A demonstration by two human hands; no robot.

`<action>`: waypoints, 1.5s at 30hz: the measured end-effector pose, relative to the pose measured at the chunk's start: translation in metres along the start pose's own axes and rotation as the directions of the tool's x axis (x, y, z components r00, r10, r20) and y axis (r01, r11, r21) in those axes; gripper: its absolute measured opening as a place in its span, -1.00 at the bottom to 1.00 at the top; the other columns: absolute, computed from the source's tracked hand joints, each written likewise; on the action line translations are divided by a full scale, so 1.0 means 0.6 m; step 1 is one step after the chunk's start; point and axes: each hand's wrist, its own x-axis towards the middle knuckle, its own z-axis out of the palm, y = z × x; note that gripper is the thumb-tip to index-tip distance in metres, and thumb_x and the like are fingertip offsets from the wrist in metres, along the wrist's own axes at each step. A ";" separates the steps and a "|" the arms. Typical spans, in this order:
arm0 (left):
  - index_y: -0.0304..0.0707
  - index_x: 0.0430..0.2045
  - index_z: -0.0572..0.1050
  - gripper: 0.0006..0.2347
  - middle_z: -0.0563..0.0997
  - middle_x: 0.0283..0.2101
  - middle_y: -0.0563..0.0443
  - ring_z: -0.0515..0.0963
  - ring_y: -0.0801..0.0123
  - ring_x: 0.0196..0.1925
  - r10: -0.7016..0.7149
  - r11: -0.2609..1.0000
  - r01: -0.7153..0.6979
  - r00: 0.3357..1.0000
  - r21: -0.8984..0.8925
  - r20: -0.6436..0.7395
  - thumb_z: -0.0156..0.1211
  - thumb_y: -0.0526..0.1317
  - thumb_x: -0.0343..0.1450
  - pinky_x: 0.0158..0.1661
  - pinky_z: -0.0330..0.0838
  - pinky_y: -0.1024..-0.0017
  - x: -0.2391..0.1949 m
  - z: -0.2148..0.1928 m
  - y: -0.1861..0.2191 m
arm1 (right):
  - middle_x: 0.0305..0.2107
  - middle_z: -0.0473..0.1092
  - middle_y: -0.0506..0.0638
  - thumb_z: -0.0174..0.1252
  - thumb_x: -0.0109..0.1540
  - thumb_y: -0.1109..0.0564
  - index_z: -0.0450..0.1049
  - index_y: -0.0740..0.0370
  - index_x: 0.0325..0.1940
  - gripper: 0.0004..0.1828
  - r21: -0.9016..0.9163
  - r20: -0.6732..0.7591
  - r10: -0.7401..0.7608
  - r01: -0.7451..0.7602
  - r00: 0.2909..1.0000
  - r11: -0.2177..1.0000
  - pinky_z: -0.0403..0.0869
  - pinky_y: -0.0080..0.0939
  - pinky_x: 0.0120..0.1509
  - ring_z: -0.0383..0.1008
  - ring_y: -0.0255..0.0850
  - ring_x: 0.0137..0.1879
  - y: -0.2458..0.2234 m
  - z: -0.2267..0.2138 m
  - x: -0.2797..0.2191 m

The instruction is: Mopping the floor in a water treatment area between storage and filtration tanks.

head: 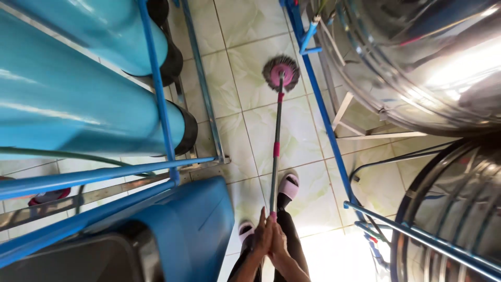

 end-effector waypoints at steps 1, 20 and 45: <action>0.21 0.49 0.05 -0.38 0.60 0.14 -0.33 0.57 -0.10 0.20 0.006 1.000 -0.006 1.000 -0.003 -0.001 -0.16 0.21 0.47 0.17 0.40 0.24 0.008 0.029 -0.028 | -0.43 0.38 -0.06 -0.05 0.39 -0.20 0.45 0.06 0.07 -0.62 -0.002 0.004 -0.006 0.006 1.000 1.000 0.34 -0.21 -0.35 0.38 -0.22 -0.33 -0.025 -0.016 -0.028; 0.12 0.50 -0.10 -0.35 0.54 0.12 -0.29 0.61 -0.02 -0.01 0.399 0.885 -0.386 0.917 -0.263 -0.002 -0.02 0.04 0.49 -0.16 0.54 0.13 0.200 0.117 0.482 | -0.72 0.23 -0.16 0.00 0.39 -0.18 0.46 -0.26 0.23 -0.66 -0.196 0.235 -0.184 0.232 0.954 0.953 0.17 -0.27 -0.73 0.16 -0.33 -0.75 -0.607 0.236 -0.066; 0.07 0.49 0.06 -0.36 0.55 0.14 -0.39 0.59 -0.19 0.09 0.375 0.890 -0.417 0.899 -0.183 -0.225 -0.02 0.04 0.44 0.01 0.50 0.10 0.182 0.095 0.541 | -0.72 0.23 -0.10 -0.10 0.45 -0.27 0.38 -0.23 0.32 -0.60 -0.411 0.156 0.021 0.045 0.988 0.910 0.15 -0.26 -0.76 0.17 -0.27 -0.78 -0.660 0.266 -0.037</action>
